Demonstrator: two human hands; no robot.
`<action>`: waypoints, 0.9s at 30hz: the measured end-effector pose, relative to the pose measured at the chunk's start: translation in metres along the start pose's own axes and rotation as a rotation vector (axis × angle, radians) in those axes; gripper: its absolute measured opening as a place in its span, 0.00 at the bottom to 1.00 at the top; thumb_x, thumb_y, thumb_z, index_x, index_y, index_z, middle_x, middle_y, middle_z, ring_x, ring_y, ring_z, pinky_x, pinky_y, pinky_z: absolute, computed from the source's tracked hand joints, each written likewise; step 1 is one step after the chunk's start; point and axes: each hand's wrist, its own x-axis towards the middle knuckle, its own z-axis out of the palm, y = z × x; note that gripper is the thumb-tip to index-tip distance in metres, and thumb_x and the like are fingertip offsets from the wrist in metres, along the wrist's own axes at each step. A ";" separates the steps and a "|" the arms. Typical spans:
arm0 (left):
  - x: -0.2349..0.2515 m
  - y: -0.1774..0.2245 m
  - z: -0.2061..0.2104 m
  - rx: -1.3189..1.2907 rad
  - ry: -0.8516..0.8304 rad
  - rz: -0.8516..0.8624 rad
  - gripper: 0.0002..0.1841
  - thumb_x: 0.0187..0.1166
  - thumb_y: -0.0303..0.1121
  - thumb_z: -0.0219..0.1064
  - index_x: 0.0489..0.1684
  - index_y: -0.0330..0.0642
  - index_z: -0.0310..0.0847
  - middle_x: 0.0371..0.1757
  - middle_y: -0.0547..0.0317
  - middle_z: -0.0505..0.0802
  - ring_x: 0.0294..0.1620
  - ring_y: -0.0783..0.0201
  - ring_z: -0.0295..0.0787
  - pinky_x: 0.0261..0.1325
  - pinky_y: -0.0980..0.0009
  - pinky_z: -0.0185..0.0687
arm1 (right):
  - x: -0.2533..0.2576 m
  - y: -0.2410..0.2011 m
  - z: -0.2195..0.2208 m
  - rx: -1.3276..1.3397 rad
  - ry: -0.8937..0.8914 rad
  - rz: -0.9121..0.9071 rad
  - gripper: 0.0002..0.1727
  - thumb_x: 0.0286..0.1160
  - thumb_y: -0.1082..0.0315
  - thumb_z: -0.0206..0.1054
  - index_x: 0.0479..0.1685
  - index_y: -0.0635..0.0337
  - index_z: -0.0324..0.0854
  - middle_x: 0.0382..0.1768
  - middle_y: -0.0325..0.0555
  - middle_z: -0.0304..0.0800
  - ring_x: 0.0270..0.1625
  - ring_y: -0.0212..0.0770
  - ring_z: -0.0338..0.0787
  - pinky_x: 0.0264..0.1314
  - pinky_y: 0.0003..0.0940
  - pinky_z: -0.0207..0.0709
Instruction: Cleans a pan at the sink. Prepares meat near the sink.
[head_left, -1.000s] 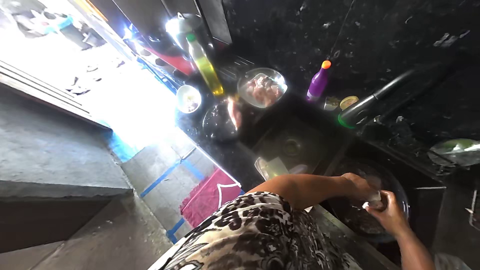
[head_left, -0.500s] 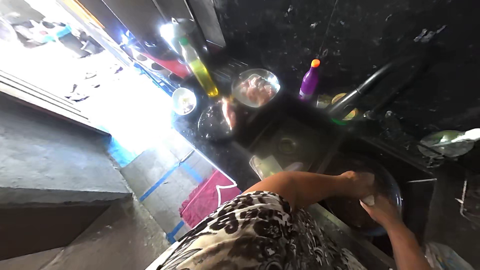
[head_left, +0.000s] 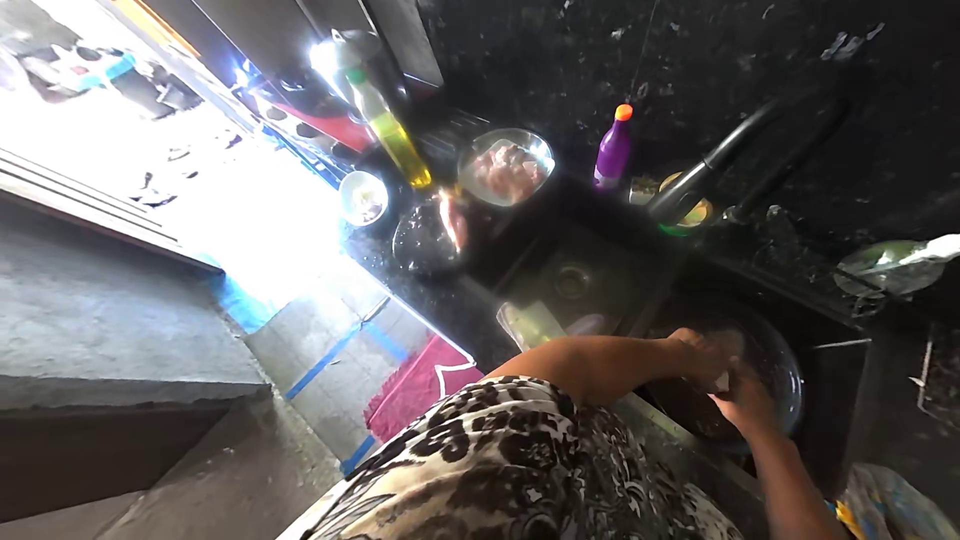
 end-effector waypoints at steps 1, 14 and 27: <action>-0.005 -0.002 -0.002 0.006 0.020 0.001 0.24 0.80 0.51 0.70 0.55 0.35 0.87 0.55 0.39 0.92 0.58 0.38 0.89 0.52 0.34 0.80 | 0.003 0.004 0.000 0.043 -0.013 -0.010 0.46 0.64 0.70 0.82 0.85 0.69 0.63 0.81 0.74 0.69 0.84 0.69 0.70 0.87 0.62 0.62; -0.062 -0.089 -0.014 -0.183 0.126 -0.225 0.28 0.80 0.55 0.68 0.67 0.41 0.82 0.62 0.39 0.90 0.65 0.38 0.87 0.58 0.31 0.80 | -0.023 0.032 -0.020 -0.005 -0.085 0.035 0.24 0.82 0.69 0.67 0.75 0.65 0.79 0.77 0.60 0.80 0.83 0.55 0.75 0.86 0.65 0.59; -0.237 -0.246 0.012 -0.356 0.259 -0.380 0.30 0.76 0.55 0.74 0.75 0.52 0.81 0.66 0.42 0.90 0.69 0.38 0.85 0.67 0.29 0.76 | -0.095 -0.131 0.073 0.075 -0.311 -0.307 0.30 0.64 0.62 0.84 0.63 0.71 0.82 0.58 0.68 0.87 0.58 0.61 0.89 0.65 0.55 0.82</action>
